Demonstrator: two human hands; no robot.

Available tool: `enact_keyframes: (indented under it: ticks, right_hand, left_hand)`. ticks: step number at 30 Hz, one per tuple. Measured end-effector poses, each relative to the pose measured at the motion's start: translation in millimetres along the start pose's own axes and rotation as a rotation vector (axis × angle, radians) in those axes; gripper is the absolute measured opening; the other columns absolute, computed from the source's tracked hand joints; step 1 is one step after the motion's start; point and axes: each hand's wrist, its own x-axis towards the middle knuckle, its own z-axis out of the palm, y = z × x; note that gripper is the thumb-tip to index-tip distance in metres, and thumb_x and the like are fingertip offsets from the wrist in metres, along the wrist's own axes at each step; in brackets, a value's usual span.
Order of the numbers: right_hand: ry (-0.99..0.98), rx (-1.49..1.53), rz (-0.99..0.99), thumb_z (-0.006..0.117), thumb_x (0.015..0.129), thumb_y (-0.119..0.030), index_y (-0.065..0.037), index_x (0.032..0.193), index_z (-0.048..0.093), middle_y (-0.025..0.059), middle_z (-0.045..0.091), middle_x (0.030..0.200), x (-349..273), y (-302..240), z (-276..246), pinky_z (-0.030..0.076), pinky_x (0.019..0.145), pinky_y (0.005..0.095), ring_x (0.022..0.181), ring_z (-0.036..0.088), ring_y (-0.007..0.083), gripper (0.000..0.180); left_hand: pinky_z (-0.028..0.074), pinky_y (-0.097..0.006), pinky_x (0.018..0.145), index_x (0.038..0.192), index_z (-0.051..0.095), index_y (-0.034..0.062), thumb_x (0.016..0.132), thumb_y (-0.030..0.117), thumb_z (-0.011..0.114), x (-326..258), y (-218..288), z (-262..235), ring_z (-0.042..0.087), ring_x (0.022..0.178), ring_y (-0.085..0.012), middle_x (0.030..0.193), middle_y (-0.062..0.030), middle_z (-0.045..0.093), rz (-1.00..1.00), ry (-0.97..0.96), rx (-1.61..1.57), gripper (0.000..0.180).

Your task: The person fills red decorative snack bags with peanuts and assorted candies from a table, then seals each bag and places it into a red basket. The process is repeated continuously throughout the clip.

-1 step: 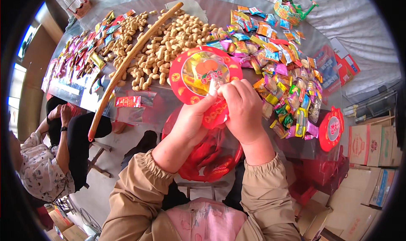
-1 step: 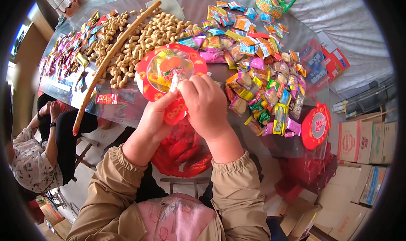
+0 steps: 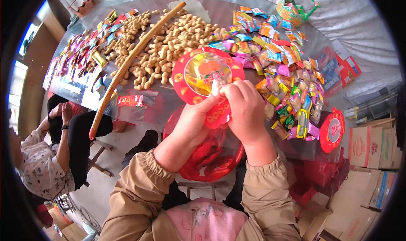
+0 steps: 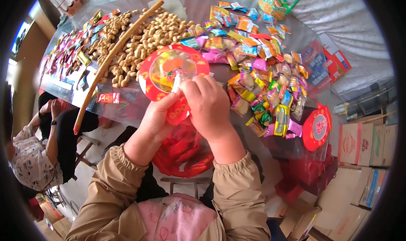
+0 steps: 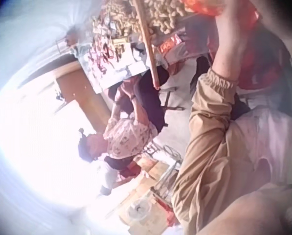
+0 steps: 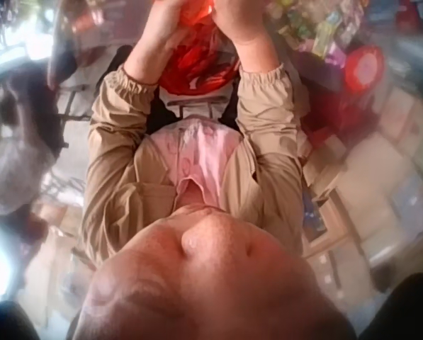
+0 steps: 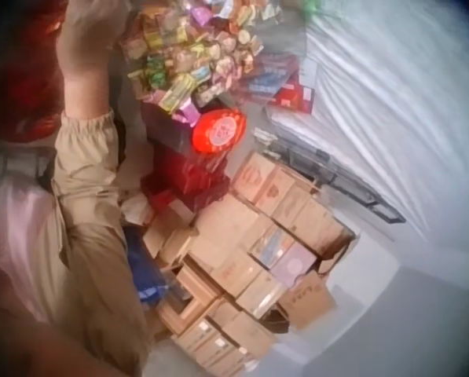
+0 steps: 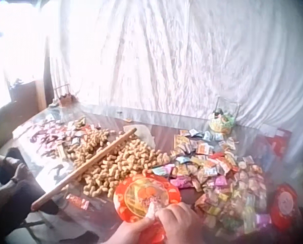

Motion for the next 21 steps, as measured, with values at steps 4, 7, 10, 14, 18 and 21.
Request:
enact_keyframes:
  ticks: [4, 7, 10, 14, 18, 21]
  right_hand:
    - [0.032, 0.009, 0.002, 0.065, 0.082, -0.005, -0.007, 0.094, 0.062, 0.0083, 0.057, 0.086, 3.1, -2.5, -2.4, 0.050, 0.071, 0.0440, 0.084, 0.061, 0.0314, 0.013]
    - [0.060, -0.001, -0.012, 0.065, 0.080, -0.003, -0.007, 0.089, 0.062, 0.0085, 0.058, 0.084, 2.5, 1.3, -2.1, 0.049, 0.070, 0.0433, 0.083, 0.061, 0.0315, 0.010]
    - [0.027, -0.032, 0.008, 0.065, 0.079, -0.002, -0.007, 0.088, 0.061, 0.0084, 0.058, 0.084, 1.6, -0.7, -3.4, 0.049, 0.070, 0.0430, 0.081, 0.060, 0.0314, 0.011]
    - [0.010, -0.034, 0.024, 0.067, 0.078, -0.003, -0.007, 0.084, 0.057, 0.0099, 0.056, 0.082, 0.8, -0.4, 0.1, 0.047, 0.067, 0.0441, 0.079, 0.059, 0.0324, 0.012]
    - [0.016, -0.016, 0.009, 0.067, 0.079, -0.002, -0.007, 0.081, 0.054, 0.0107, 0.055, 0.080, 0.3, -1.7, -0.4, 0.045, 0.065, 0.0453, 0.077, 0.058, 0.0332, 0.013]
    - [0.026, -0.050, 0.015, 0.068, 0.079, -0.004, -0.006, 0.081, 0.054, 0.0122, 0.053, 0.079, -0.7, -3.2, 0.5, 0.045, 0.065, 0.0457, 0.076, 0.058, 0.0351, 0.015]
  left_hand:
    - [0.059, -0.041, 0.096, 0.139, 0.054, 0.0015, 0.103, 0.012, 0.063, 1.9, 4.6, -3.3, 0.069, 0.114, -0.0235, 0.127, -0.0120, 0.068, 0.015, 0.006, -0.052, 0.038]
    - [0.058, -0.040, 0.098, 0.138, 0.055, 0.0019, 0.103, 0.011, 0.063, 5.5, 5.0, -3.7, 0.069, 0.113, -0.0229, 0.127, -0.0113, 0.068, 0.070, -0.069, -0.078, 0.038]
    - [0.058, -0.039, 0.097, 0.136, 0.057, 0.0018, 0.101, 0.009, 0.066, 1.1, 4.7, -0.3, 0.070, 0.112, -0.0220, 0.125, -0.0106, 0.069, 0.043, -0.093, -0.075, 0.037]
    - [0.058, -0.038, 0.095, 0.135, 0.057, 0.0016, 0.099, 0.007, 0.069, 0.4, 3.4, -0.1, 0.069, 0.111, -0.0205, 0.123, -0.0096, 0.069, 0.048, -0.125, -0.095, 0.039]
    - [0.059, -0.037, 0.093, 0.135, 0.057, 0.0014, 0.099, 0.009, 0.070, -2.2, 3.5, -0.8, 0.069, 0.110, -0.0196, 0.122, -0.0082, 0.069, 0.054, -0.148, -0.075, 0.039]
    - [0.058, -0.037, 0.094, 0.135, 0.057, 0.0017, 0.098, 0.008, 0.071, -0.8, 1.5, 0.2, 0.069, 0.110, -0.0192, 0.123, -0.0078, 0.068, 0.076, -0.164, -0.050, 0.039]
